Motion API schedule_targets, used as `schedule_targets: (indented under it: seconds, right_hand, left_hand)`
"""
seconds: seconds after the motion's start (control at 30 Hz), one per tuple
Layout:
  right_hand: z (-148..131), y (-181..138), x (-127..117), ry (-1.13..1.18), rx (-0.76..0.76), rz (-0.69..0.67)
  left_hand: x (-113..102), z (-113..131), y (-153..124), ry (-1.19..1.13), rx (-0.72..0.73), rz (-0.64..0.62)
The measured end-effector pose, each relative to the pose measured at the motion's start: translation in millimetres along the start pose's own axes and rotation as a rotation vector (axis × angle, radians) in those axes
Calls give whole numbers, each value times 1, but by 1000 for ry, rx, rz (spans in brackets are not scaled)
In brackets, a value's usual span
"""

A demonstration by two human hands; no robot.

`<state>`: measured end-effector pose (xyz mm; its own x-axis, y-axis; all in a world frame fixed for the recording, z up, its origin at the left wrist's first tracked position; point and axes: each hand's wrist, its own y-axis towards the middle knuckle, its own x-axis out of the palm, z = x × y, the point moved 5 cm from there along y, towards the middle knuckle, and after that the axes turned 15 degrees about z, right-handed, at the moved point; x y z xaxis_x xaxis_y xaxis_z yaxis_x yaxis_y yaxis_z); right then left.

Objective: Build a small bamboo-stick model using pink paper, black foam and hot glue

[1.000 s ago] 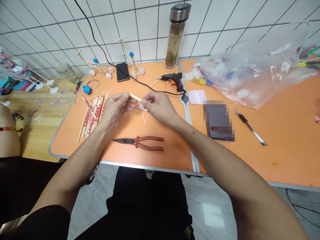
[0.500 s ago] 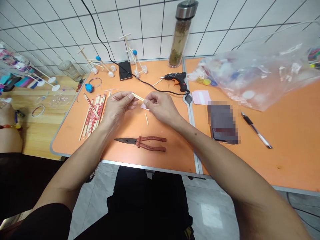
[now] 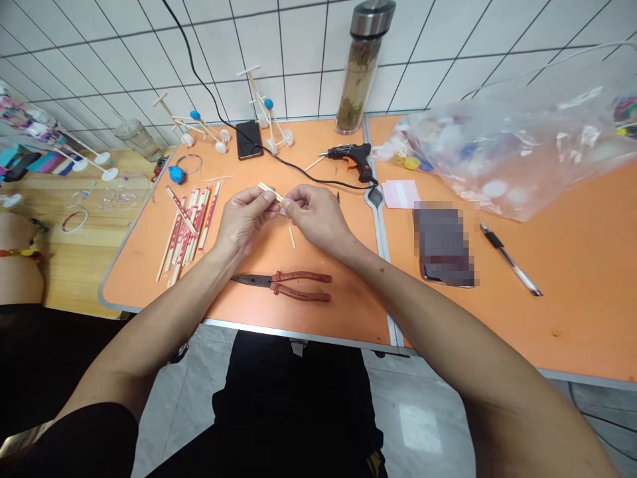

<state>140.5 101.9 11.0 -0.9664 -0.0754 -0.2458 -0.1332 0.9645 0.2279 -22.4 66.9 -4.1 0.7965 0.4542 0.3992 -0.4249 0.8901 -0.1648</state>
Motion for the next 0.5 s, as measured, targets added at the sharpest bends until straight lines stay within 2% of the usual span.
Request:
schedule_targets:
  seconds: [0.2, 0.5]
  right_hand:
    - [2, -2, 2, -26, -25, -11]
    - [2, 2, 0, -124, -49, 0]
  left_hand:
    - [-1, 0, -2, 97, 57, 37]
    - [-3, 1, 2, 166, 124, -20]
